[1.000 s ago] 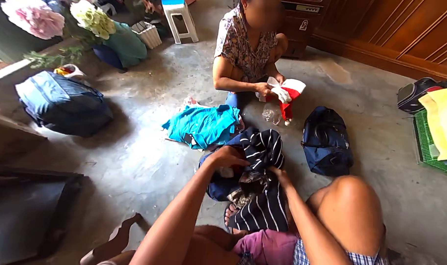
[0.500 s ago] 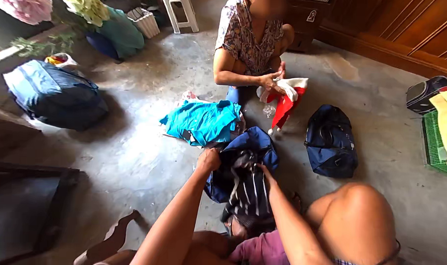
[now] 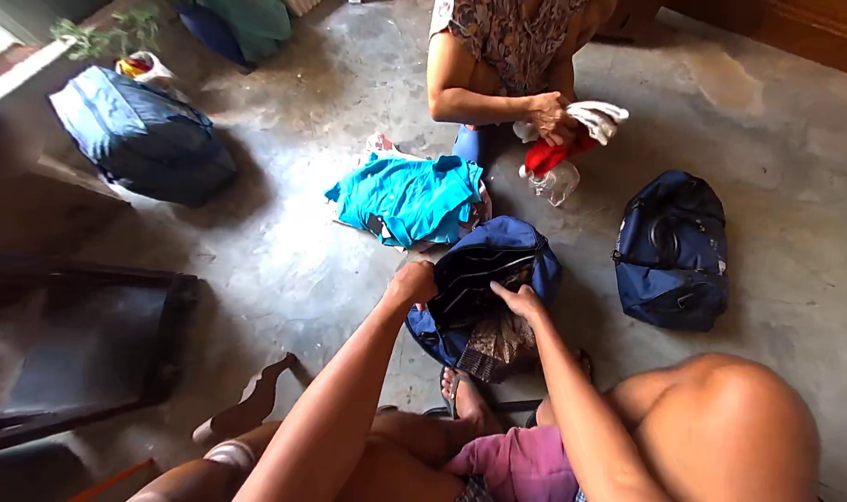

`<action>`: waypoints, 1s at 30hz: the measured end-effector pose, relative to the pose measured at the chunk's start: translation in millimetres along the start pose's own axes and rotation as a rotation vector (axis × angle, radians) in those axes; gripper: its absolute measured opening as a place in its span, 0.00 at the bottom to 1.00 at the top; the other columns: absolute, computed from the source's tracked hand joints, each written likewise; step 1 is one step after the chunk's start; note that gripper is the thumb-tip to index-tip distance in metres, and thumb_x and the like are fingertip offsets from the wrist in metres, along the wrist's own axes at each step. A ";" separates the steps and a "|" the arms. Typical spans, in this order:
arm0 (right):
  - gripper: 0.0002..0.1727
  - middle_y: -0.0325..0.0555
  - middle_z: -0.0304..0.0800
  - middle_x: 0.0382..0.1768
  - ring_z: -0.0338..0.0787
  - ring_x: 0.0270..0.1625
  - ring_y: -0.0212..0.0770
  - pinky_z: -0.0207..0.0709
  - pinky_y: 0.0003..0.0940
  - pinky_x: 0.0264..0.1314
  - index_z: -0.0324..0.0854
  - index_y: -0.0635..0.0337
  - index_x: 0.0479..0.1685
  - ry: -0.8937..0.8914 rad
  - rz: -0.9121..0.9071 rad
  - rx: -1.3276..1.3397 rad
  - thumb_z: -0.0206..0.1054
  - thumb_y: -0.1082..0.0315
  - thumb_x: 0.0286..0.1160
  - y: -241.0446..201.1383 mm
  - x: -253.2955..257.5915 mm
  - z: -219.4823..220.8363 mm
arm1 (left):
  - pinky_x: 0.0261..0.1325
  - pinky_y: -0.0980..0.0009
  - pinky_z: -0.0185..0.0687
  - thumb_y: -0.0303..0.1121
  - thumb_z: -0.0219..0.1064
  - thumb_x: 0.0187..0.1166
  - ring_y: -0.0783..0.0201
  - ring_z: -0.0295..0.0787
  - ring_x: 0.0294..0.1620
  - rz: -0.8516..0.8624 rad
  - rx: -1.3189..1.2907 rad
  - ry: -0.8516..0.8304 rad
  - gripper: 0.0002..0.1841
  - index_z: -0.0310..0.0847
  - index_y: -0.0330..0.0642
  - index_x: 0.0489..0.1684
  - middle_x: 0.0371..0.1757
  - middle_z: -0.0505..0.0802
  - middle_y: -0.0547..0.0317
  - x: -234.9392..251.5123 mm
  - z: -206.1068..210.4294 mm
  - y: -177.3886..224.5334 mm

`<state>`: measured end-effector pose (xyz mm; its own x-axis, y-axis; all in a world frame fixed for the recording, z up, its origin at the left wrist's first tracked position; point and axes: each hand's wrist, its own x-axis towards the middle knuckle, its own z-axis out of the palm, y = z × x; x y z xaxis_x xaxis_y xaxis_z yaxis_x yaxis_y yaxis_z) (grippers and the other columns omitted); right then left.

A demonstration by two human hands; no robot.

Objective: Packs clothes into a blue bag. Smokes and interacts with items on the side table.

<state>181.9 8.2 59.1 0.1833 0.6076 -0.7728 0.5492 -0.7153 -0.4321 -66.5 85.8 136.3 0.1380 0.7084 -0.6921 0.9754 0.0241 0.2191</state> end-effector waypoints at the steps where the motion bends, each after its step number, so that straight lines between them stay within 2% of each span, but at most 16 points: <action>1: 0.61 0.66 0.84 0.70 0.82 0.75 0.61 0.71 0.65 0.78 0.80 0.69 0.70 -0.046 -0.022 -0.188 0.64 0.15 0.56 3.3 -12.5 5.2 | 0.42 0.42 0.85 0.34 0.69 0.74 0.46 0.92 0.32 -0.029 0.001 -0.017 0.13 0.85 0.34 0.47 0.35 0.93 0.42 2.2 1.3 -0.3; 2: 0.60 0.65 0.85 0.69 0.81 0.76 0.62 0.69 0.67 0.79 0.84 0.68 0.66 -0.106 -0.047 -0.380 0.62 0.15 0.56 6.5 -21.1 17.9 | 0.40 0.44 0.86 0.35 0.68 0.74 0.48 0.92 0.30 -0.044 0.005 -0.039 0.13 0.85 0.34 0.46 0.34 0.93 0.43 2.5 2.3 2.5; 4: 0.48 0.64 0.85 0.69 0.79 0.77 0.64 0.61 0.74 0.79 0.87 0.65 0.60 -0.226 -0.134 -0.648 0.64 0.24 0.64 2.7 -29.2 52.3 | 0.39 0.47 0.86 0.37 0.68 0.75 0.51 0.91 0.28 -0.050 0.037 -0.075 0.13 0.85 0.34 0.44 0.32 0.93 0.45 -1.9 3.9 12.9; 7: 0.28 0.63 0.86 0.66 0.85 0.71 0.61 0.76 0.68 0.69 0.84 0.67 0.62 -0.261 -0.214 -0.558 0.69 0.52 0.72 -21.1 -39.0 77.8 | 0.46 0.39 0.83 0.36 0.70 0.72 0.43 0.92 0.40 -0.019 0.131 -0.102 0.13 0.86 0.34 0.44 0.40 0.93 0.41 -11.9 15.1 28.1; 10: 0.21 0.67 0.84 0.64 0.84 0.67 0.57 0.77 0.56 0.70 0.78 0.74 0.68 -0.094 -0.088 0.365 0.59 0.64 0.87 -33.2 -23.0 72.6 | 0.55 0.31 0.79 0.35 0.71 0.70 0.35 0.88 0.57 -0.019 0.193 -0.123 0.16 0.85 0.31 0.47 0.52 0.91 0.34 -20.1 21.8 35.2; 12: 0.18 0.60 0.85 0.54 0.86 0.53 0.50 0.83 0.47 0.55 0.77 0.70 0.64 -0.030 -0.027 1.005 0.53 0.64 0.92 -49.4 -9.2 59.8 | 0.55 0.32 0.79 0.36 0.70 0.71 0.36 0.89 0.55 -0.044 0.196 -0.127 0.16 0.85 0.32 0.48 0.51 0.91 0.35 -22.2 18.7 36.3; 13: 0.16 0.57 0.86 0.53 0.89 0.51 0.47 0.86 0.45 0.54 0.76 0.68 0.64 -0.090 -0.131 1.171 0.52 0.66 0.90 -49.9 -1.1 56.3 | 0.53 0.33 0.80 0.36 0.69 0.72 0.37 0.90 0.53 -0.052 0.183 -0.120 0.15 0.85 0.32 0.47 0.50 0.92 0.36 -23.1 17.6 36.6; 14: 0.17 0.57 0.87 0.59 0.89 0.58 0.46 0.84 0.43 0.62 0.74 0.68 0.69 -0.166 -0.280 1.120 0.54 0.70 0.88 -45.0 5.4 55.5 | 0.52 0.33 0.80 0.37 0.69 0.73 0.38 0.90 0.51 -0.057 0.172 -0.102 0.15 0.85 0.32 0.46 0.49 0.92 0.37 -23.0 16.0 35.9; 15: 0.21 0.57 0.85 0.65 0.86 0.65 0.45 0.81 0.43 0.70 0.74 0.68 0.73 -0.180 -0.406 0.837 0.59 0.74 0.82 -37.6 7.9 57.1 | 0.51 0.33 0.80 0.37 0.69 0.73 0.38 0.90 0.51 -0.064 0.167 -0.089 0.15 0.85 0.33 0.45 0.48 0.92 0.37 -22.3 14.0 34.1; 17: 0.39 0.56 0.74 0.81 0.78 0.80 0.53 0.74 0.54 0.81 0.70 0.57 0.85 -0.151 -0.504 -0.040 0.75 0.68 0.67 -23.5 -0.9 62.5 | 0.52 0.33 0.80 0.39 0.69 0.73 0.37 0.90 0.53 -0.079 0.160 -0.075 0.15 0.86 0.33 0.43 0.48 0.92 0.37 -19.4 8.1 28.9; 18: 0.48 0.60 0.63 0.87 0.74 0.82 0.63 0.73 0.64 0.77 0.62 0.49 0.91 -0.169 -0.486 -0.405 0.77 0.61 0.63 -15.9 -8.1 70.6 | 0.53 0.32 0.79 0.39 0.69 0.74 0.37 0.90 0.54 -0.082 0.150 -0.078 0.15 0.86 0.33 0.43 0.49 0.92 0.37 -18.1 6.8 26.1; 19: 0.53 0.67 0.61 0.87 0.72 0.81 0.70 0.72 0.71 0.74 0.56 0.47 0.94 -0.194 -0.450 -0.593 0.79 0.63 0.61 -9.8 -14.8 79.6 | 0.54 0.32 0.79 0.39 0.69 0.74 0.37 0.89 0.55 -0.079 0.140 -0.084 0.15 0.86 0.32 0.42 0.49 0.92 0.36 -17.8 5.7 24.7; 21: 0.52 0.67 0.75 0.78 0.79 0.76 0.69 0.73 0.70 0.73 0.59 0.54 0.92 -0.206 -0.393 -0.669 0.81 0.62 0.61 -12.9 -25.8 94.8 | 0.53 0.33 0.79 0.37 0.69 0.73 0.37 0.89 0.54 -0.049 0.121 -0.090 0.14 0.86 0.32 0.41 0.48 0.92 0.36 -19.3 6.1 24.9; 24: 0.44 0.63 0.78 0.77 0.76 0.79 0.63 0.68 0.66 0.80 0.72 0.62 0.82 -0.224 -0.327 -0.577 0.79 0.53 0.62 -35.4 -31.9 115.6 | 0.56 0.31 0.79 0.36 0.70 0.72 0.36 0.88 0.59 0.005 0.155 -0.132 0.14 0.87 0.33 0.47 0.54 0.91 0.36 -27.2 17.0 39.3; 27: 0.38 0.61 0.81 0.75 0.79 0.77 0.65 0.70 0.72 0.74 0.79 0.56 0.77 -0.181 -0.283 -0.670 0.66 0.40 0.73 -44.0 -18.2 113.7 | 0.57 0.31 0.79 0.37 0.69 0.73 0.35 0.86 0.62 0.053 0.219 -0.150 0.16 0.86 0.33 0.50 0.57 0.90 0.36 -30.1 22.4 48.7; 30: 0.32 0.65 0.80 0.75 0.77 0.77 0.70 0.69 0.77 0.71 0.78 0.57 0.77 -0.152 -0.215 -0.727 0.65 0.47 0.79 -33.8 -7.6 102.5 | 0.54 0.32 0.79 0.36 0.68 0.72 0.36 0.87 0.60 0.060 0.231 -0.161 0.15 0.86 0.33 0.48 0.56 0.91 0.37 -30.5 18.6 46.8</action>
<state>78.4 -7.6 31.9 -0.0730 0.6155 -0.7847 0.9670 -0.1489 -0.2068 -21.9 52.1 154.9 0.2045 0.5822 -0.7869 0.9753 -0.1894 0.1133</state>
